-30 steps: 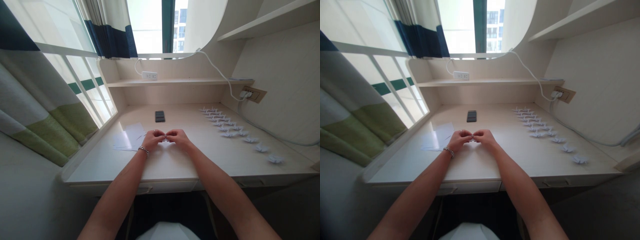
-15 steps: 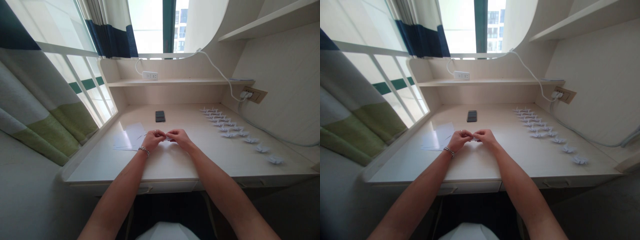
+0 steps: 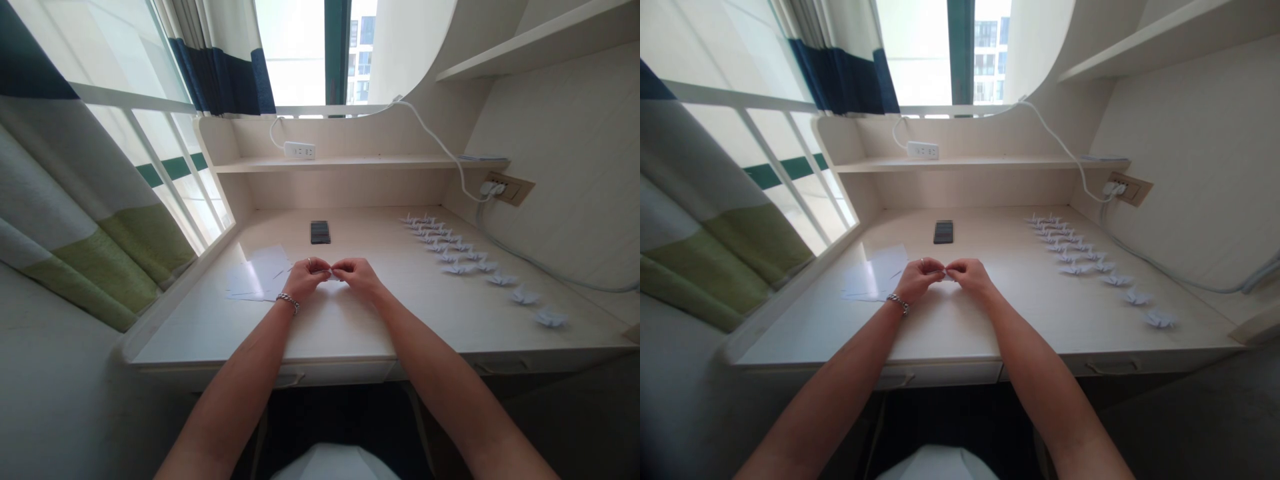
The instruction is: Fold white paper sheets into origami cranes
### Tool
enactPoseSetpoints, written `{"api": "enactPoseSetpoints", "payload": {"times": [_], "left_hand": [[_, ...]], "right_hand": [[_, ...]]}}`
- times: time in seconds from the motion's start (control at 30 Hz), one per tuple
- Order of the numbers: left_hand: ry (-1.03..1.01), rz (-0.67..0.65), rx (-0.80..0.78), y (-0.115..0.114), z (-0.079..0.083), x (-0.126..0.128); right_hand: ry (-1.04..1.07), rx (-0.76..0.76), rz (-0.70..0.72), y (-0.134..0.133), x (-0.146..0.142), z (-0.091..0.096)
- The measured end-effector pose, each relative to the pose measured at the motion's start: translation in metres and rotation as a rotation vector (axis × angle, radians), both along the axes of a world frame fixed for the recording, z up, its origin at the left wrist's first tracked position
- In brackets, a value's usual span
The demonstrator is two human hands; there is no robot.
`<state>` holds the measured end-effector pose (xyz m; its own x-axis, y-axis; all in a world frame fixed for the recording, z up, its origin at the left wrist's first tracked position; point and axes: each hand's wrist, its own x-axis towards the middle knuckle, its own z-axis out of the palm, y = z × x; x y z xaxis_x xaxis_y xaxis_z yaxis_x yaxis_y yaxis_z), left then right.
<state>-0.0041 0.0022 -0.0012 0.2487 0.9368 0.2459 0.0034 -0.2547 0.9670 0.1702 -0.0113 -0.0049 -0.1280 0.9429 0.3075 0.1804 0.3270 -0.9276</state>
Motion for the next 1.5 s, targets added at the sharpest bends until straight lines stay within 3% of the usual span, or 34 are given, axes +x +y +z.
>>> {"api": "enactPoseSetpoints", "payload": {"times": [0.4,0.87,1.23,1.5], "left_hand": [[-0.033,-0.004,-0.013,-0.002,0.0012,0.0015],[-0.08,0.052,0.034,0.0036,-0.0007,0.0018],[0.046,0.018,0.051,0.0033,-0.0029,0.0028],[0.304,0.056,0.136,-0.0023,0.0022,0.0008]], "right_hand": [[-0.073,0.076,-0.068,-0.0025,-0.0017,0.0009],[0.112,-0.036,-0.032,0.0026,-0.002,0.0001],[-0.188,0.031,-0.071,-0.0014,0.0003,0.004],[-0.27,0.06,-0.055,-0.0034,-0.0008,0.0052]]}}
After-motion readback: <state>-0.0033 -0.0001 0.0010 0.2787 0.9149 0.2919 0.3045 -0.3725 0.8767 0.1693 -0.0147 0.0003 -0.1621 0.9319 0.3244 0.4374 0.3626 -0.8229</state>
